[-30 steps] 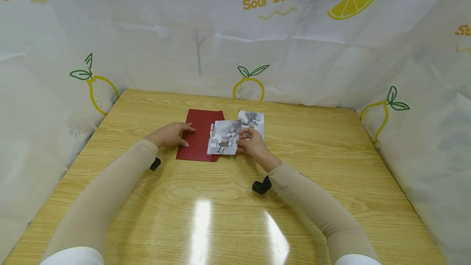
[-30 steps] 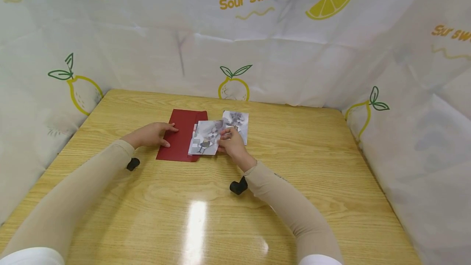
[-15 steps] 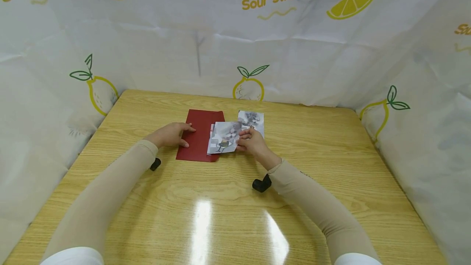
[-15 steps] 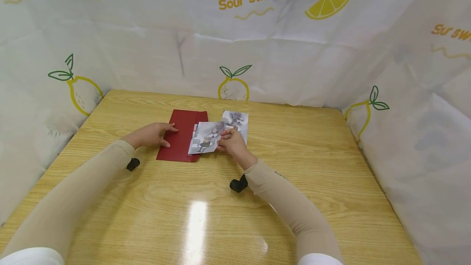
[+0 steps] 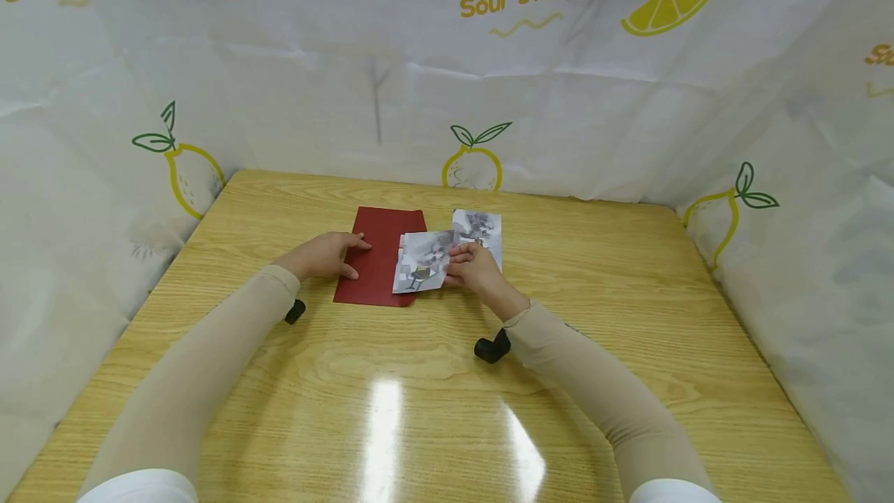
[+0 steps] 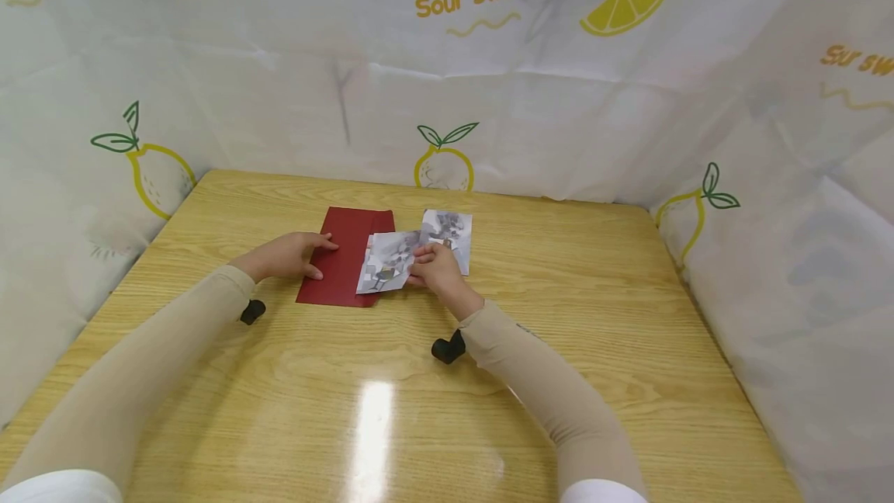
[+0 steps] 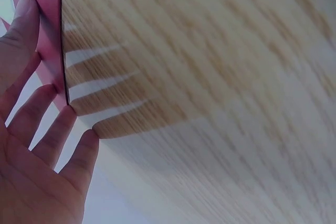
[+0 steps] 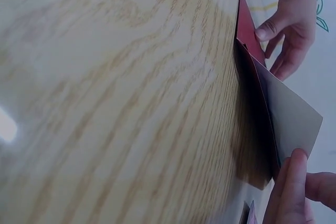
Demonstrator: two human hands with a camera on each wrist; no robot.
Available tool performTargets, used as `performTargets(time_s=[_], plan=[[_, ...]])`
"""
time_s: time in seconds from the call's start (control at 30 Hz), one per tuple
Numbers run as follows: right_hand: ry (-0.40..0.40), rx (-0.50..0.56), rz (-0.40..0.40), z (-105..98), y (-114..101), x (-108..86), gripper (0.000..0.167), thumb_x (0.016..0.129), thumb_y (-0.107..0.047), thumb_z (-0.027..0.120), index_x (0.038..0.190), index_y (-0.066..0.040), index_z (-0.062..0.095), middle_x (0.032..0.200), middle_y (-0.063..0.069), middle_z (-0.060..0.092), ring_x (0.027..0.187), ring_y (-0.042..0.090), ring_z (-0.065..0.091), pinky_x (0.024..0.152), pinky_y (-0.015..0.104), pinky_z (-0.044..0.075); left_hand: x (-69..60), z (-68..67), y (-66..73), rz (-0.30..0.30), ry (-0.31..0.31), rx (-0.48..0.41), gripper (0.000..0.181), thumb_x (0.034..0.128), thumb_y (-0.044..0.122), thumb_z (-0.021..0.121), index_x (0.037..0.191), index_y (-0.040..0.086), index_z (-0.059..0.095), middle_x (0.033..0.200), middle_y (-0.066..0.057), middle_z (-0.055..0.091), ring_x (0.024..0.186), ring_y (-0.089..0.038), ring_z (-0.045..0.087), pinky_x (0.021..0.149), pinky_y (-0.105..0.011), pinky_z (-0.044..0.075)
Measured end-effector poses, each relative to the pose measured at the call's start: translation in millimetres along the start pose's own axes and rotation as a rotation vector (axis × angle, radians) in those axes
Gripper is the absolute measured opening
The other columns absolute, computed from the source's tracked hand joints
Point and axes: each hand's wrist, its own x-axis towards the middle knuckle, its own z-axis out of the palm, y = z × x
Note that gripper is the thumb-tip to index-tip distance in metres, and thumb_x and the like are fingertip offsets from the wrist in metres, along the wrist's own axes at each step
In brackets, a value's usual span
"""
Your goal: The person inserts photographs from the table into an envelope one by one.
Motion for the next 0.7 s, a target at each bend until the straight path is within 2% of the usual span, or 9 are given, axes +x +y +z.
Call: performTargets(time_s=[0.13, 0.37, 0.7], plan=[[-0.001, 0.001, 0.001, 1.0, -2.0, -1.1, 0.035, 0.091, 0.011, 0.056, 0.125, 0.008, 0.047, 0.094, 0.008, 0.050, 0.077, 0.015, 0.058, 0.086, 0.036, 0.058, 0.6, -0.2, 0.2, -0.001, 0.000, -0.002, 0.059, 0.0837, 0.013, 0.076, 0.138, 0.004, 0.053, 0.154, -0.019, 0.034, 0.142, -0.038, 0.031, 0.115, -0.049, 0.032], [0.001, 0.005, 0.006, 1.3, -0.6, 0.7, 0.033, 0.091, 0.011, 0.056, 0.123, 0.009, 0.048, 0.093, 0.007, 0.049, 0.075, 0.014, 0.057, 0.077, 0.029, 0.059, -0.3, -0.5, 0.6, -0.005, -0.003, -0.003, 0.060, 0.0837, 0.013, 0.076, 0.138, 0.004, 0.053, 0.154, -0.019, 0.034, 0.142, -0.039, 0.030, 0.115, -0.049, 0.031], [0.008, 0.002, 0.023, 1.7, -1.3, 2.0, 0.031, 0.091, 0.011, 0.056, 0.121, 0.009, 0.048, 0.090, 0.007, 0.051, 0.072, 0.013, 0.058, 0.075, 0.027, 0.059, 0.4, 0.3, 0.0, -0.004, -0.002, -0.005, 0.059, 0.0844, 0.014, 0.075, 0.138, 0.004, 0.053, 0.154, -0.019, 0.034, 0.142, -0.038, 0.031, 0.115, -0.049, 0.031]])
